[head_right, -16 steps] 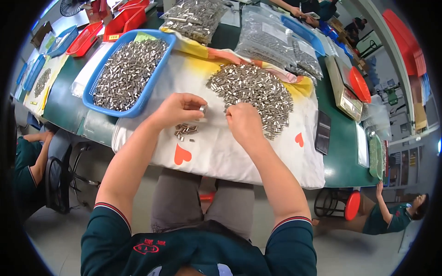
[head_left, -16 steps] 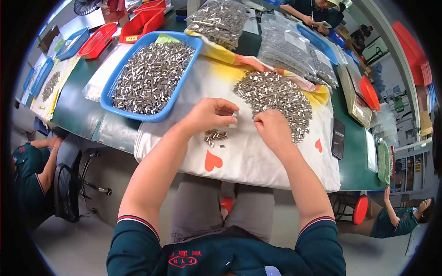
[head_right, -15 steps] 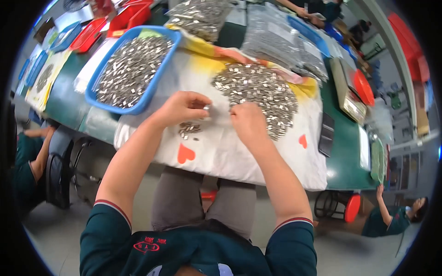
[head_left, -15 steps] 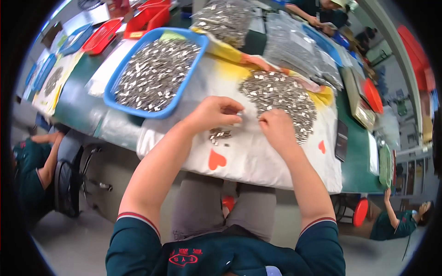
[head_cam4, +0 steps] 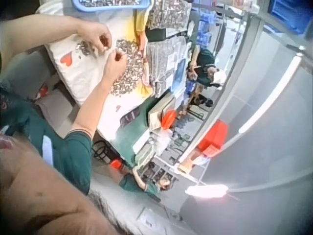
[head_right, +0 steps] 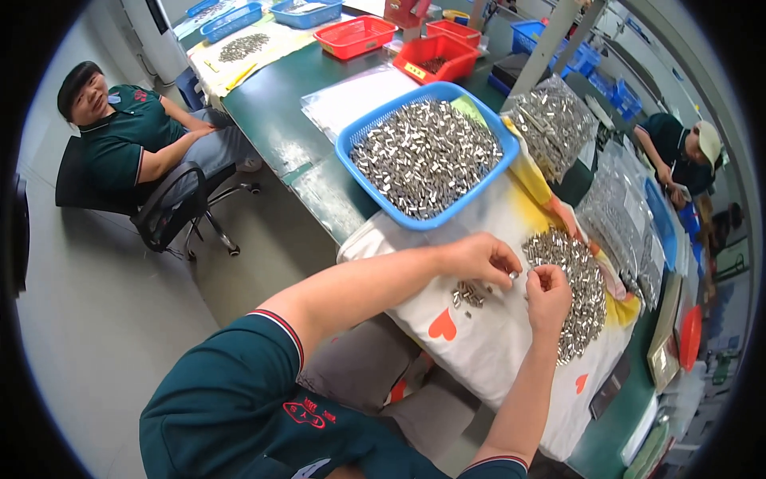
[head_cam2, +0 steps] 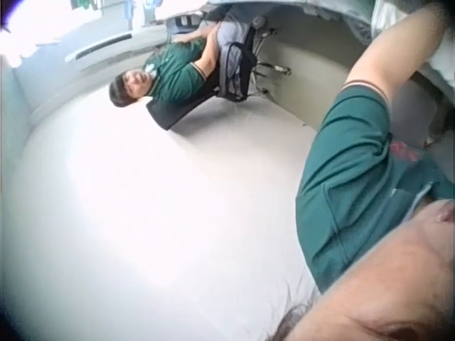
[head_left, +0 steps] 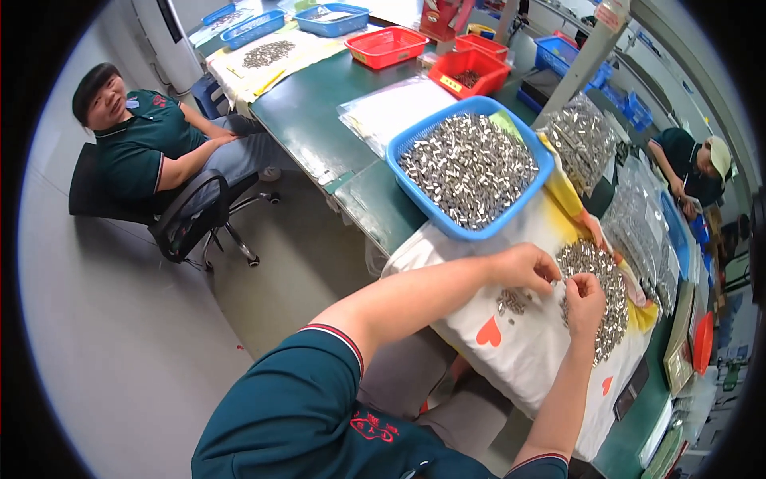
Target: Picking up small metal hardware components from a pile on a mat, inspecting them, and placing them into a small metal container.
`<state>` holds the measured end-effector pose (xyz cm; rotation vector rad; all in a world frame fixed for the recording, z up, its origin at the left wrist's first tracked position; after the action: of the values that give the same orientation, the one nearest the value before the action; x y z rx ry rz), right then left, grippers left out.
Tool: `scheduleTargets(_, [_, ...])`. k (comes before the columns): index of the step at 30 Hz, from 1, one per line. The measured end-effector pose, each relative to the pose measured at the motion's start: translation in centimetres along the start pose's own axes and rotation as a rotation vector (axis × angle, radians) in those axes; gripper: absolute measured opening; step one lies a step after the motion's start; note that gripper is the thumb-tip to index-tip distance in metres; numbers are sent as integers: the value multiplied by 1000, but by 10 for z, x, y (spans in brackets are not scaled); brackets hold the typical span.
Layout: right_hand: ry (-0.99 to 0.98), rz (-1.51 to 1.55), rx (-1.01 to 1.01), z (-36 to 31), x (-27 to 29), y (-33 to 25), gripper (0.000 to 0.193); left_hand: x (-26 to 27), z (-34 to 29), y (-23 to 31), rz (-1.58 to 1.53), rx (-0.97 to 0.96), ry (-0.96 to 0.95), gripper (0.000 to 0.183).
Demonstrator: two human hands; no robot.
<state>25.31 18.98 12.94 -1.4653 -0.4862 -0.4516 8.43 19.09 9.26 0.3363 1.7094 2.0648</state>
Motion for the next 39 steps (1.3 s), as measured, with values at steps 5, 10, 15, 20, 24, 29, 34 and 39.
scheduleTargets(5, [15,192,66,-2,-7,9,6,-3,2,4,-40,7,-42,29])
scheduleTargets(10, [-123,76,7,-29,8,7,7,-2,5,-2,21,-10,11,29])
scheduleTargets(15, [-212,-58,104,-47,-1,22,7,4,15,-9,-143,78,78,30])
scheduleTargets(20, [-229,155,148,-51,-13,27,6,5,1,-1,-57,76,194,31])
scheduleTargets(24, [-191,258,139,-52,-10,41,9,-8,11,1,56,77,255,33])
scheduleTargets(29, [-182,224,149,-53,-14,41,12,-10,7,-5,76,6,313,34])
scheduleTargets(34, [-75,87,306,-47,-8,41,12,-9,17,-1,321,-28,245,32])
scheduleTargets(39, [-157,127,207,-55,-15,22,10,1,-2,-9,246,101,132,31])
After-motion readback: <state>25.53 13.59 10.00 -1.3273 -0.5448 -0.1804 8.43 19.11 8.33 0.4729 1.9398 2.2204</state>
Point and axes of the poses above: each hand's wrist, its own z-axis towards the middle knuckle, its own x-axis out of the back of the hand, y = z × x, the point moved 1 cm from there along z, towards the middle knuckle, and after that the axes turned 6 degrees about -x, right-handed, at the moved point
